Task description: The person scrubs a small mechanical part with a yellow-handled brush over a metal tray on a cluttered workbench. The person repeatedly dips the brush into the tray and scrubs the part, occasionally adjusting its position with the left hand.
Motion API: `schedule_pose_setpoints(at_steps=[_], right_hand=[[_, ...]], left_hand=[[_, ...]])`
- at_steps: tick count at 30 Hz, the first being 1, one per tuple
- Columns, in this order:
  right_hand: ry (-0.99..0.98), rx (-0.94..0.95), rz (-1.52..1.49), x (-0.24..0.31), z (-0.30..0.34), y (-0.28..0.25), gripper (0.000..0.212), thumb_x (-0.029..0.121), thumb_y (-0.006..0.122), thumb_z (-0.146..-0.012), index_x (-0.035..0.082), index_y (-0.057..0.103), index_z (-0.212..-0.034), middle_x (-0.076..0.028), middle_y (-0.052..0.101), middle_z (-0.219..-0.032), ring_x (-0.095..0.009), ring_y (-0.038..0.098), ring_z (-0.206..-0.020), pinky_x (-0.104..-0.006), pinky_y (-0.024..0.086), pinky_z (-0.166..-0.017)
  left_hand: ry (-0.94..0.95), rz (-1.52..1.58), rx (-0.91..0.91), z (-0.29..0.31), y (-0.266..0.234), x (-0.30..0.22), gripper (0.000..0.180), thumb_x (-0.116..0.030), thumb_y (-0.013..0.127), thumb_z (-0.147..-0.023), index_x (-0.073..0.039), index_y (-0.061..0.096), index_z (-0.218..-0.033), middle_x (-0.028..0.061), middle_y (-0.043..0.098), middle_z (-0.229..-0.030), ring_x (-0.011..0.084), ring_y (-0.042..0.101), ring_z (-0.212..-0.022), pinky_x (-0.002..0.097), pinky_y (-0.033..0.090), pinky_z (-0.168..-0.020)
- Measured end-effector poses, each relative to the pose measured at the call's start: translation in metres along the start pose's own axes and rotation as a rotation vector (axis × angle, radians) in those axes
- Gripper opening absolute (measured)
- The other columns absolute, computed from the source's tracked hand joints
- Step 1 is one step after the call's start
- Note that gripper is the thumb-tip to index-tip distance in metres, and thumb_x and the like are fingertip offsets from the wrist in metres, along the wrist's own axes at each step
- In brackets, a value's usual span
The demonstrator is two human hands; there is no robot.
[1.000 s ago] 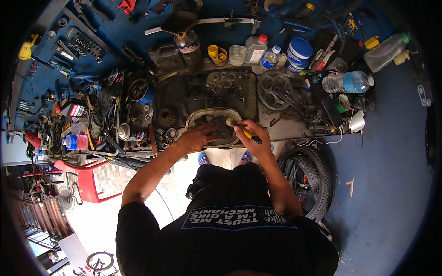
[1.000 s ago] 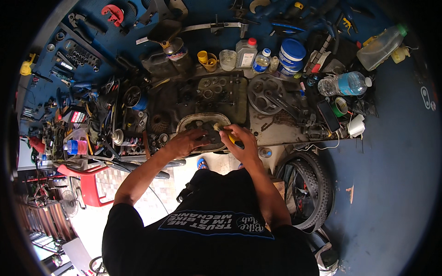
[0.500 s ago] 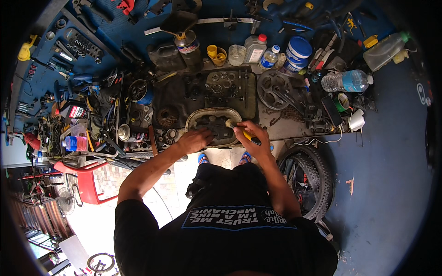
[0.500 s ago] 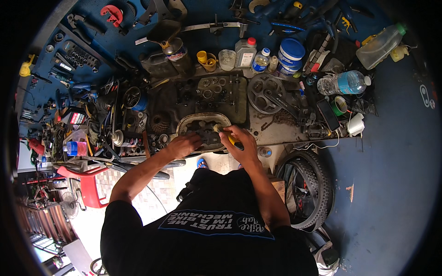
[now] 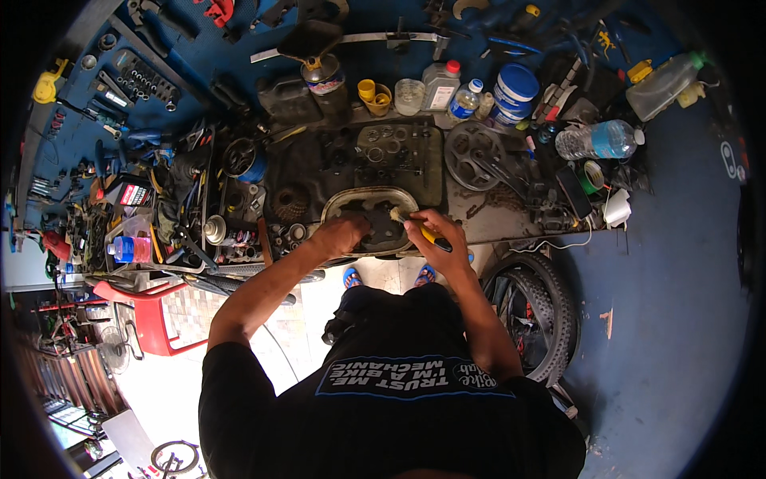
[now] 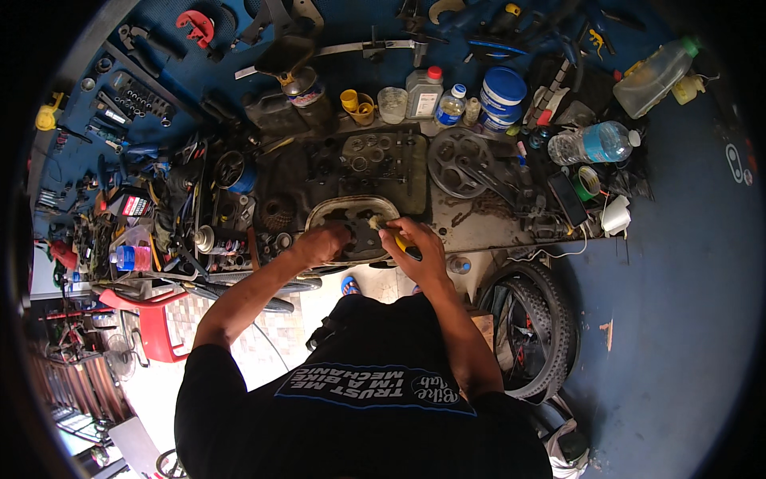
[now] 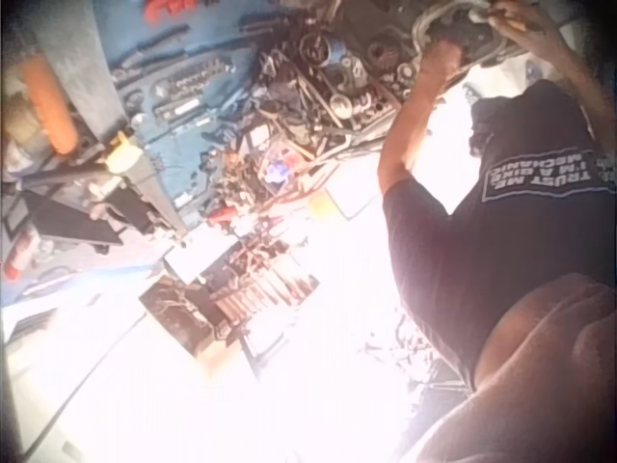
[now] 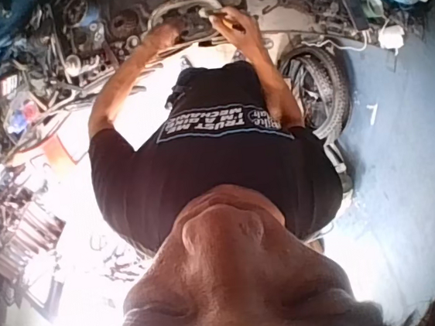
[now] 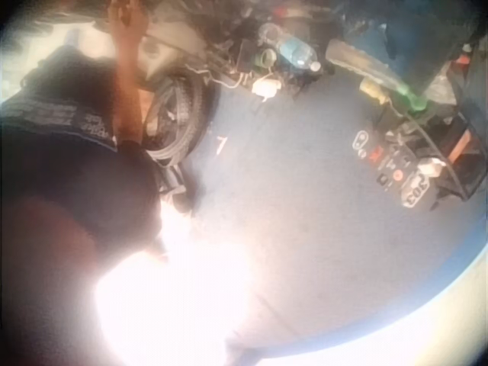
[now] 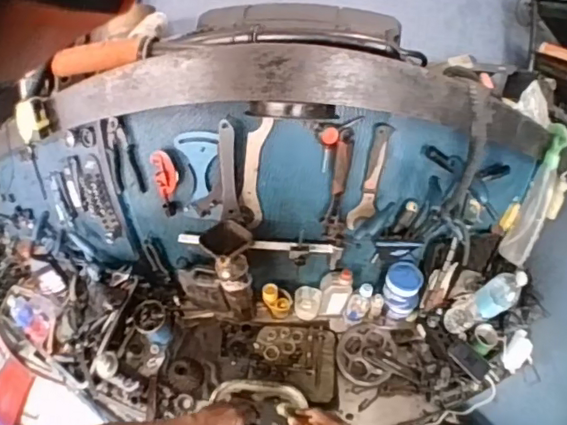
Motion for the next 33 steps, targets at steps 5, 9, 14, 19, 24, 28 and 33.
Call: schedule_pose_setpoints(at_steps=[5,9,14,19,24,28,33], right_hand=[[-0.012,-0.021,0.026,-0.001,0.003,-0.004,0.029,0.032,0.083,-0.099,0.011,0.078,-0.117,-0.011,0.081,-0.101,-0.030,0.077,-0.095,-0.0421,0.059,-0.088],[-0.008,-0.037,0.023,-0.003,0.006,-0.007,0.027,0.032,0.083,-0.099,0.012,0.078,-0.116,-0.010,0.081,-0.099,-0.029,0.076,-0.094,-0.0408,0.058,-0.086],[-0.009,-0.054,0.013,-0.003,0.012,-0.010,0.025,0.031,0.083,-0.099,0.011,0.077,-0.114,-0.009,0.081,-0.100,-0.026,0.076,-0.094,-0.0393,0.059,-0.086],[-0.030,-0.064,0.053,-0.001,0.014,-0.012,0.025,0.025,0.083,-0.100,0.007,0.078,-0.117,-0.010,0.082,-0.105,-0.020,0.079,-0.094,-0.0333,0.060,-0.086],[-0.001,-0.062,0.019,-0.004,0.012,-0.014,0.027,0.033,0.082,-0.100,0.010,0.077,-0.113,-0.010,0.081,-0.099,-0.027,0.077,-0.093,-0.0402,0.059,-0.085],[0.009,-0.048,0.008,-0.003,0.009,-0.013,0.026,0.030,0.082,-0.100,0.009,0.077,-0.115,-0.011,0.082,-0.100,-0.026,0.078,-0.092,-0.0381,0.059,-0.085],[-0.041,-0.055,0.006,-0.007,0.004,-0.003,0.028,0.034,0.083,-0.099,0.012,0.077,-0.115,-0.011,0.081,-0.098,-0.029,0.077,-0.090,-0.0414,0.060,-0.085]], left_hand=[[0.005,0.123,-0.191,-0.024,-0.045,0.000,0.012,-0.002,0.070,-0.092,-0.001,0.066,-0.103,0.0206,0.069,-0.102,0.0466,0.070,-0.102,0.0530,0.057,-0.085],[-0.055,0.219,-0.162,-0.059,-0.066,0.002,0.014,-0.001,0.073,-0.089,-0.002,0.067,-0.102,0.0204,0.071,-0.100,0.0452,0.071,-0.098,0.0514,0.057,-0.083],[-0.034,0.311,-0.240,-0.127,-0.075,0.016,0.016,0.000,0.073,-0.088,-0.001,0.070,-0.104,0.0210,0.072,-0.100,0.0445,0.073,-0.096,0.0498,0.057,-0.083],[-0.159,0.287,-0.330,-0.170,-0.059,0.041,0.013,-0.002,0.071,-0.091,-0.001,0.072,-0.104,0.0226,0.074,-0.102,0.0452,0.073,-0.098,0.0495,0.057,-0.083],[-0.202,0.256,-0.315,-0.161,-0.065,0.045,0.019,-0.009,0.069,-0.096,-0.004,0.075,-0.113,0.0247,0.077,-0.113,0.0501,0.073,-0.108,0.0553,0.058,-0.091],[-0.193,0.215,-0.297,-0.104,-0.099,0.012,0.019,-0.008,0.069,-0.096,-0.004,0.076,-0.113,0.0202,0.076,-0.117,0.0472,0.072,-0.109,0.0545,0.059,-0.093],[-0.026,0.095,-0.057,-0.036,-0.058,-0.016,0.027,-0.011,0.073,-0.096,-0.010,0.078,-0.122,0.0126,0.075,-0.122,0.0374,0.070,-0.120,0.0474,0.060,-0.100]])
Point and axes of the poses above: each hand's wrist, its own z-axis away from the middle knuckle, its own y-axis out of the palm, x = y × z, the point moved 7 cm from there along -z, towards the middle knuckle
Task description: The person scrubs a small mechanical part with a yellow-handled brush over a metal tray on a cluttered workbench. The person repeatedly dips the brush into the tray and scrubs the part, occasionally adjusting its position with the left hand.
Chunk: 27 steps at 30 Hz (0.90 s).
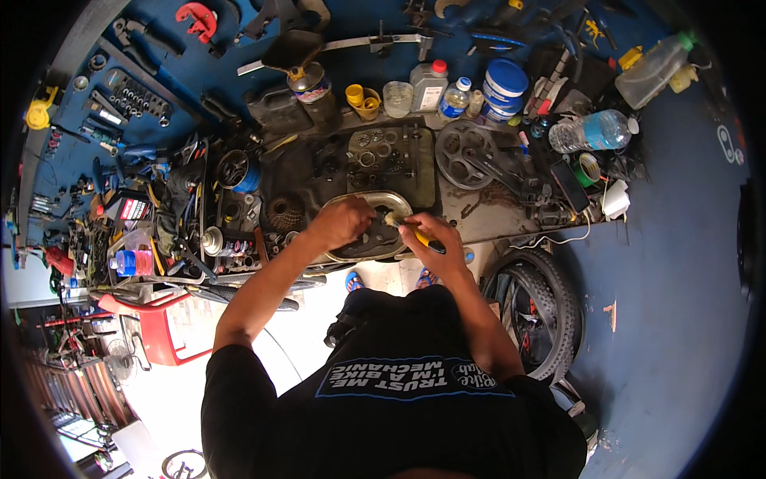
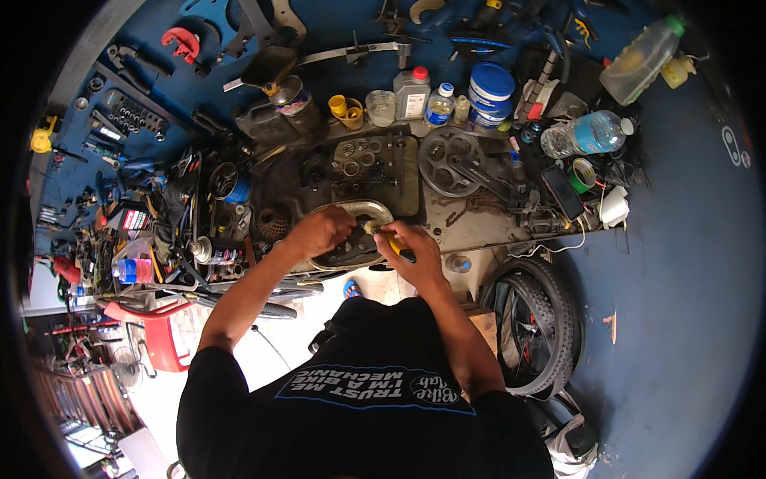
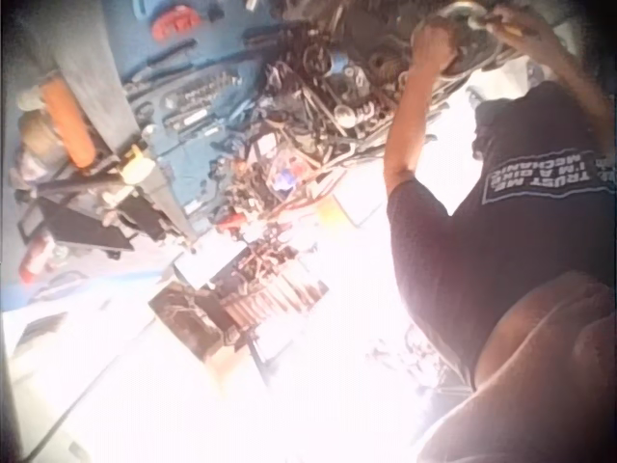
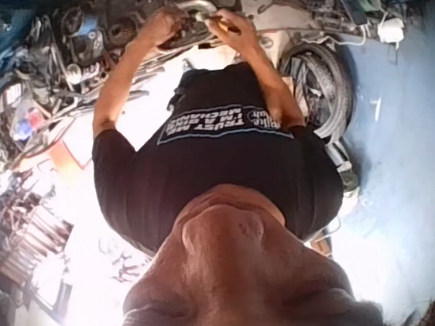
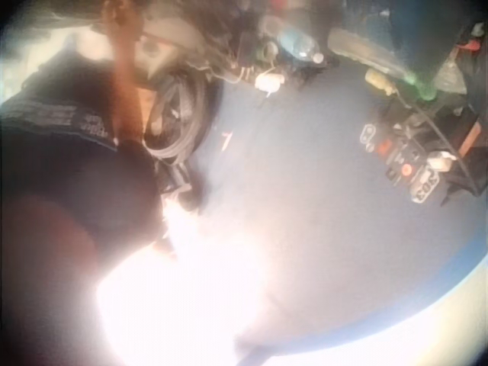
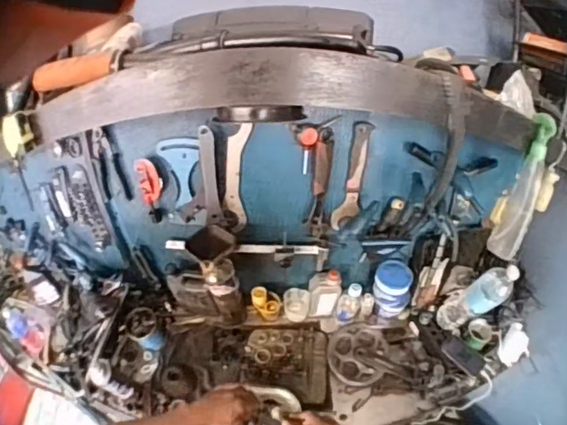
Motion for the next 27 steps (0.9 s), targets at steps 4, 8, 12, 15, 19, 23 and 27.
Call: schedule_pose_setpoints(at_steps=[4,8,12,15,19,23,27], right_hand=[[-0.039,0.030,0.007,0.007,-0.005,0.006,0.028,0.034,0.084,-0.099,0.013,0.077,-0.116,-0.009,0.082,-0.100,-0.029,0.076,-0.094,-0.0418,0.059,-0.085],[-0.050,0.046,0.018,0.013,-0.007,0.010,0.027,0.033,0.084,-0.099,0.013,0.077,-0.116,-0.010,0.082,-0.100,-0.031,0.076,-0.093,-0.0422,0.059,-0.084],[-0.037,0.056,0.018,0.012,-0.007,0.010,0.028,0.032,0.083,-0.099,0.011,0.077,-0.116,-0.011,0.082,-0.101,-0.032,0.077,-0.094,-0.0430,0.059,-0.085],[-0.018,0.058,0.014,0.011,-0.006,0.009,0.029,0.032,0.083,-0.098,0.011,0.077,-0.116,-0.012,0.081,-0.101,-0.033,0.077,-0.095,-0.0434,0.060,-0.086],[0.009,0.056,0.009,0.005,-0.005,0.009,0.028,0.032,0.083,-0.099,0.011,0.077,-0.116,-0.012,0.081,-0.101,-0.033,0.078,-0.096,-0.0435,0.060,-0.086],[0.008,0.031,-0.005,0.005,-0.005,0.010,0.028,0.033,0.083,-0.098,0.012,0.077,-0.116,-0.012,0.081,-0.102,-0.033,0.077,-0.096,-0.0434,0.060,-0.086],[0.006,0.040,-0.005,0.011,-0.005,0.007,0.029,0.034,0.083,-0.098,0.013,0.077,-0.116,-0.012,0.081,-0.102,-0.034,0.077,-0.095,-0.0434,0.059,-0.087]], left_hand=[[0.176,-0.135,-0.011,0.033,0.036,-0.012,0.038,-0.017,0.078,-0.097,-0.015,0.077,-0.135,0.0078,0.071,-0.132,0.0317,0.065,-0.131,0.0443,0.058,-0.109],[0.233,-0.277,0.014,0.040,0.050,-0.012,0.043,-0.020,0.075,-0.095,-0.016,0.075,-0.138,0.0050,0.067,-0.139,0.0273,0.061,-0.137,0.0422,0.058,-0.109],[0.243,-0.389,0.083,0.043,0.058,-0.009,0.040,-0.018,0.071,-0.094,-0.015,0.076,-0.133,0.0053,0.069,-0.133,0.0261,0.064,-0.134,0.0389,0.060,-0.106],[0.316,-0.393,0.017,0.047,0.058,-0.012,0.030,-0.015,0.069,-0.092,-0.012,0.076,-0.121,0.0047,0.069,-0.123,0.0257,0.066,-0.127,0.0361,0.062,-0.102],[0.322,-0.439,0.056,0.045,0.062,-0.011,0.024,-0.015,0.069,-0.092,-0.009,0.074,-0.114,0.0059,0.069,-0.121,0.0253,0.067,-0.126,0.0355,0.064,-0.098],[0.289,-0.415,0.091,0.039,0.065,-0.011,0.023,-0.013,0.071,-0.091,-0.006,0.072,-0.113,0.0089,0.069,-0.118,0.0282,0.068,-0.122,0.0390,0.063,-0.101],[0.249,-0.227,0.032,0.035,0.066,0.004,0.016,-0.012,0.069,-0.095,-0.005,0.072,-0.109,0.0118,0.068,-0.115,0.0313,0.068,-0.122,0.0405,0.064,-0.096]])
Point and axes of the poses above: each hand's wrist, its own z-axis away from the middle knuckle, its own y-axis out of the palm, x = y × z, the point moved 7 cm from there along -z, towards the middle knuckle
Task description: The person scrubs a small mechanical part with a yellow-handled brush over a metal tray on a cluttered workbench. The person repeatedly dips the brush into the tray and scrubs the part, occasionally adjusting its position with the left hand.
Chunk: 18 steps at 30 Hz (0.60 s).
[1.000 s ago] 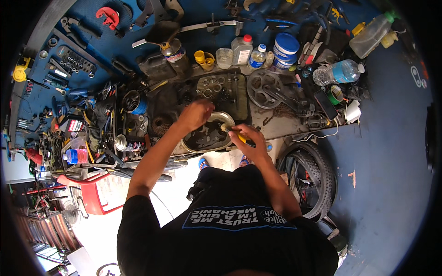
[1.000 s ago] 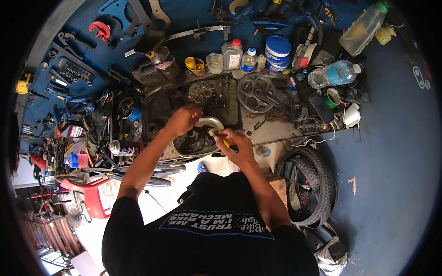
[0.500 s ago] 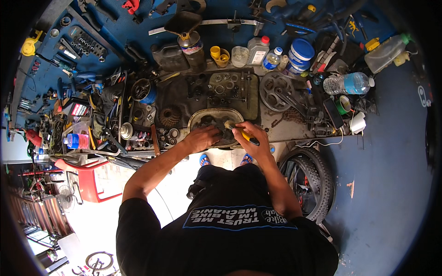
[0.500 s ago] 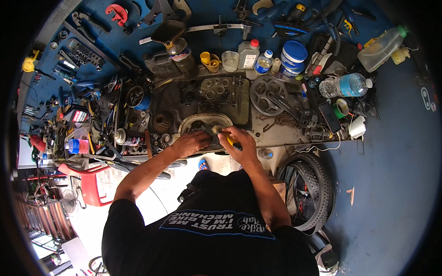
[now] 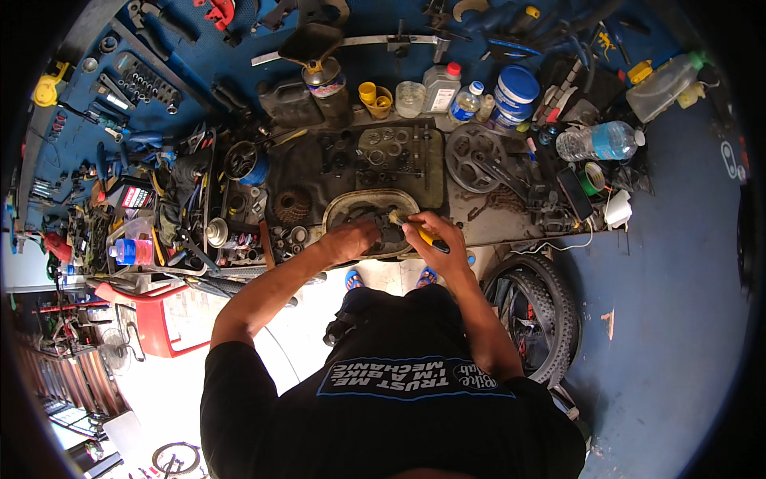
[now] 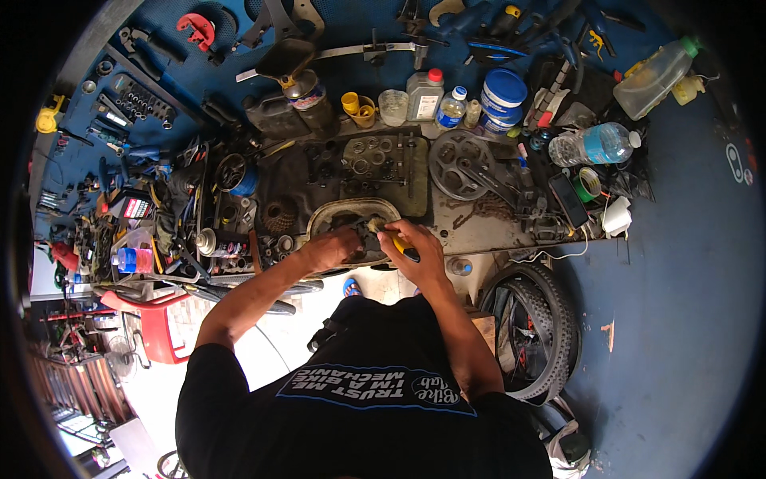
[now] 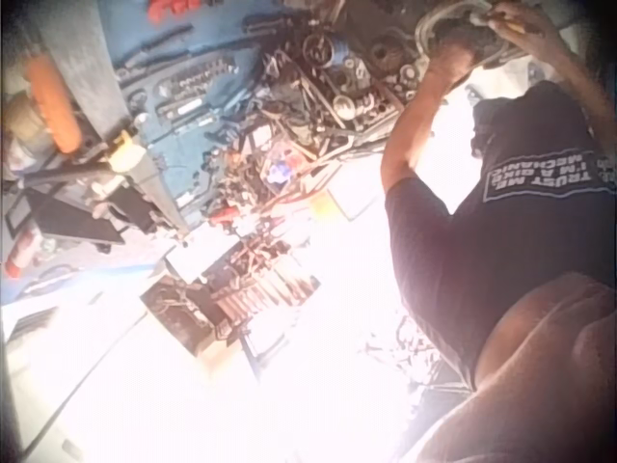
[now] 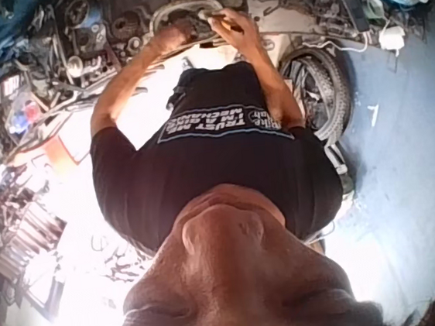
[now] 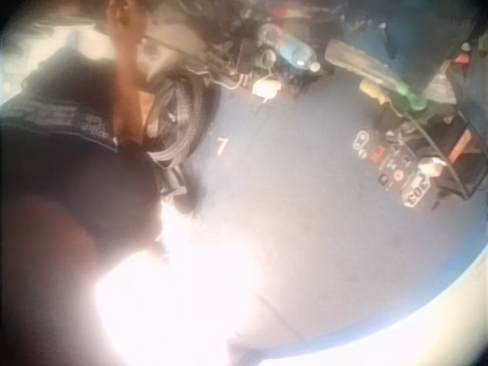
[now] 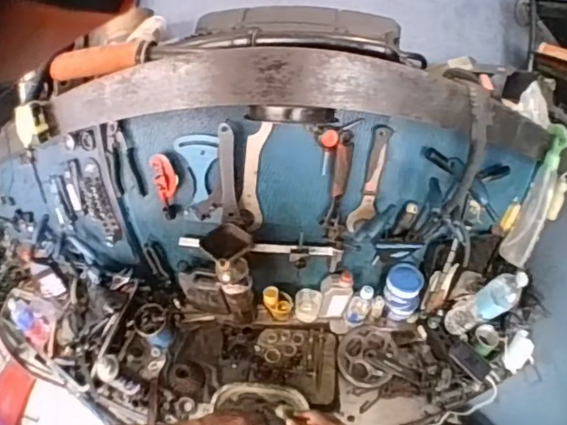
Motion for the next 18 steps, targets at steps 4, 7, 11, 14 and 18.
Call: schedule_pose_setpoints(at_steps=[4,7,11,14,18], right_hand=[[0.006,-0.008,0.015,-0.004,0.001,-0.005,0.029,0.034,0.083,-0.099,0.012,0.077,-0.116,-0.012,0.081,-0.102,-0.033,0.077,-0.095,-0.0430,0.059,-0.087],[0.032,-0.004,-0.016,-0.007,0.002,-0.007,0.028,0.033,0.082,-0.099,0.011,0.077,-0.116,-0.011,0.082,-0.102,-0.031,0.077,-0.095,-0.0423,0.059,-0.087],[0.060,-0.025,-0.007,-0.009,0.003,-0.013,0.028,0.034,0.083,-0.099,0.011,0.078,-0.115,-0.011,0.082,-0.103,-0.030,0.078,-0.096,-0.0419,0.059,-0.087],[0.072,-0.052,0.010,-0.012,0.007,-0.018,0.028,0.034,0.083,-0.099,0.011,0.078,-0.115,-0.011,0.082,-0.103,-0.030,0.078,-0.096,-0.0415,0.059,-0.087],[0.076,-0.068,0.033,-0.013,0.008,-0.021,0.028,0.034,0.083,-0.099,0.011,0.078,-0.114,-0.011,0.081,-0.100,-0.029,0.077,-0.096,-0.0412,0.059,-0.086]], left_hand=[[-0.084,0.239,-0.045,-0.010,-0.025,0.009,0.019,0.002,0.072,-0.089,-0.002,0.070,-0.107,0.0152,0.070,-0.108,0.0350,0.070,-0.104,0.0407,0.063,-0.089],[-0.217,0.578,-0.049,-0.013,-0.033,0.021,0.025,0.009,0.074,-0.084,0.001,0.070,-0.108,0.0150,0.070,-0.102,0.0315,0.071,-0.091,0.0395,0.061,-0.082],[-0.405,0.725,-0.125,-0.010,-0.056,0.026,0.025,0.010,0.074,-0.086,0.001,0.071,-0.110,0.0122,0.069,-0.100,0.0250,0.070,-0.088,0.0383,0.059,-0.077],[-0.369,0.556,-0.298,-0.011,-0.121,-0.002,0.026,0.009,0.076,-0.089,-0.001,0.072,-0.112,0.0120,0.071,-0.102,0.0260,0.073,-0.089,0.0390,0.060,-0.078],[-0.237,0.325,-0.563,-0.014,-0.187,-0.034,0.027,0.008,0.078,-0.089,-0.002,0.075,-0.114,0.0127,0.074,-0.106,0.0269,0.075,-0.088,0.0384,0.062,-0.078]])
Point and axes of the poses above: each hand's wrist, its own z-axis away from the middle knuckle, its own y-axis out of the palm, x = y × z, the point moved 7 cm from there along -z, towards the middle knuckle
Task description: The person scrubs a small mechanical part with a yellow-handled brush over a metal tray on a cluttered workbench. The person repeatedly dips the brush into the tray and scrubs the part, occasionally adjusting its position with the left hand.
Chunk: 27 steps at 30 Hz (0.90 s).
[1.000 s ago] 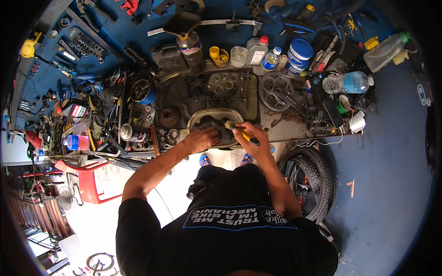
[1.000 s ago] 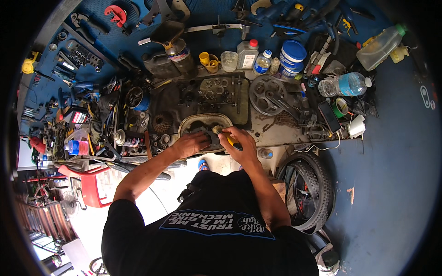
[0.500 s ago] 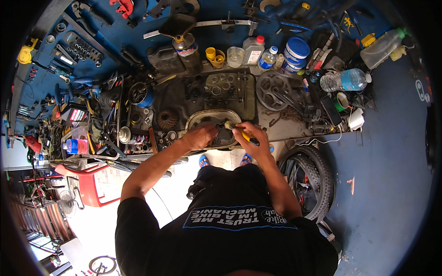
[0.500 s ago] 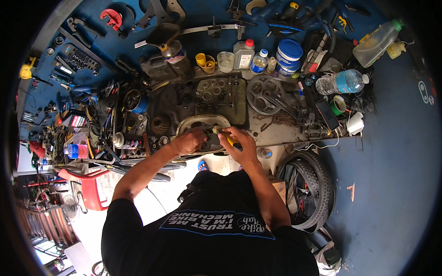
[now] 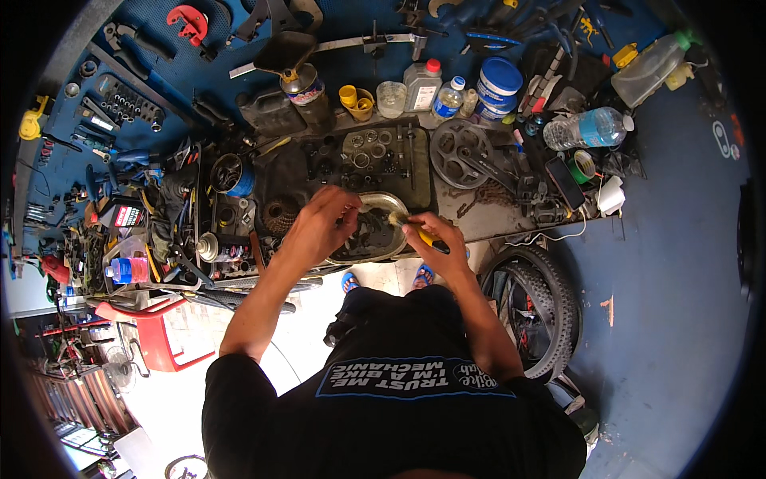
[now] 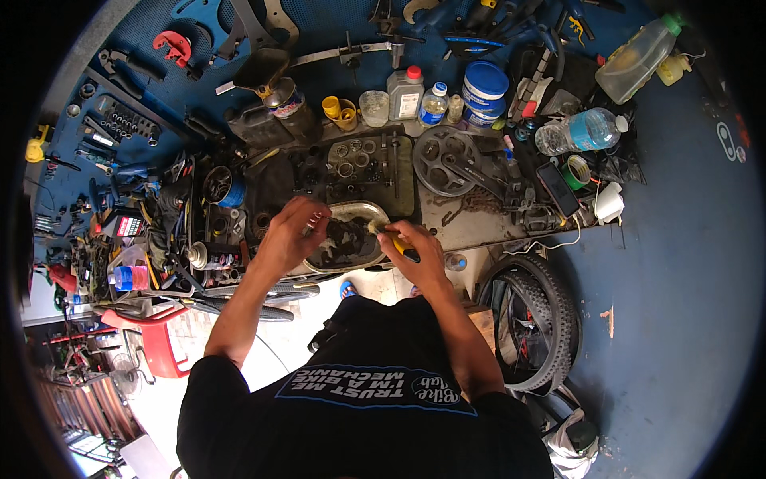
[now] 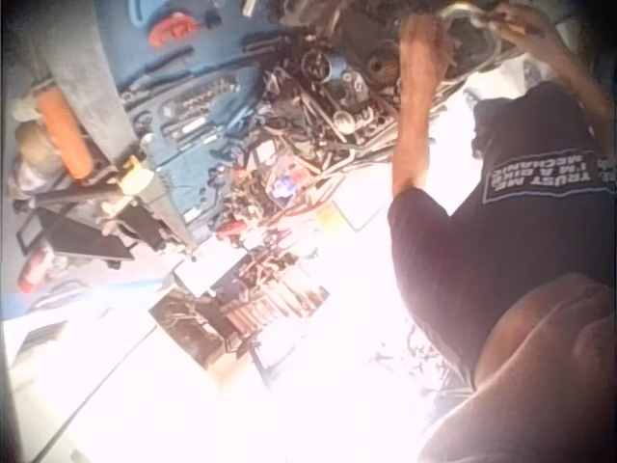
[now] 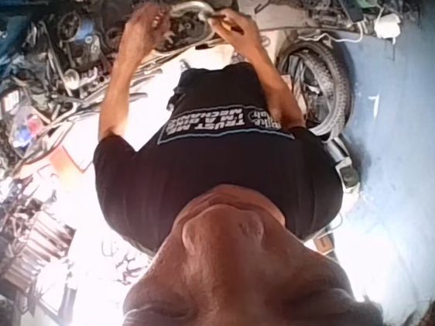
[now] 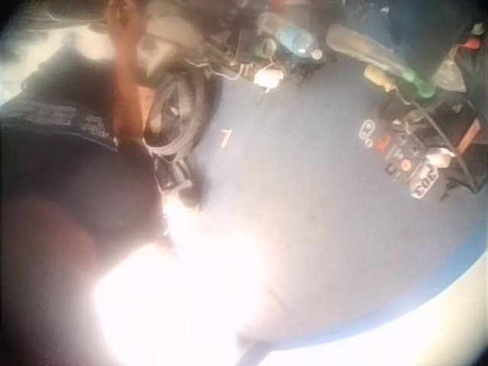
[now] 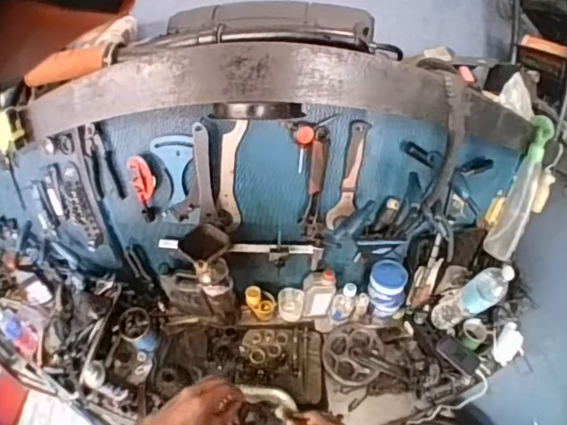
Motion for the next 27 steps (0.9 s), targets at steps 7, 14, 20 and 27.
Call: schedule_pose_setpoints(at_steps=[7,14,20,27], right_hand=[[-0.125,0.040,0.003,0.012,-0.006,0.008,0.028,0.028,0.083,-0.100,0.006,0.078,-0.117,-0.011,0.081,-0.098,-0.020,0.078,-0.088,-0.0329,0.059,-0.083],[-0.056,0.089,0.007,0.000,0.000,0.017,0.027,0.030,0.083,-0.101,0.008,0.078,-0.116,-0.012,0.080,-0.099,-0.023,0.078,-0.090,-0.0347,0.059,-0.082],[-0.071,0.079,-0.007,-0.001,0.007,0.017,0.027,0.030,0.083,-0.100,0.009,0.078,-0.115,-0.012,0.080,-0.101,-0.026,0.078,-0.091,-0.0374,0.060,-0.084],[-0.044,0.080,-0.027,0.002,0.007,0.013,0.025,0.029,0.083,-0.099,0.010,0.078,-0.115,-0.012,0.080,-0.102,-0.026,0.077,-0.091,-0.0378,0.059,-0.085]], left_hand=[[-0.618,0.167,0.265,0.062,0.087,0.115,0.017,0.003,0.080,-0.087,-0.001,0.075,-0.102,0.0159,0.075,-0.095,0.0327,0.074,-0.084,0.0409,0.061,-0.080],[-0.339,0.044,0.063,0.000,0.080,0.109,0.019,0.002,0.076,-0.087,0.001,0.075,-0.106,0.0166,0.074,-0.089,0.0342,0.076,-0.086,0.0409,0.061,-0.082],[-0.287,0.021,0.122,-0.064,0.132,0.145,0.022,-0.001,0.076,-0.090,0.001,0.076,-0.111,0.0172,0.078,-0.102,0.0339,0.078,-0.095,0.0425,0.061,-0.084],[-0.291,-0.107,0.154,-0.078,0.163,0.158,0.021,-0.001,0.072,-0.096,-0.001,0.077,-0.116,0.0217,0.078,-0.112,0.0432,0.076,-0.104,0.0484,0.060,-0.092]])
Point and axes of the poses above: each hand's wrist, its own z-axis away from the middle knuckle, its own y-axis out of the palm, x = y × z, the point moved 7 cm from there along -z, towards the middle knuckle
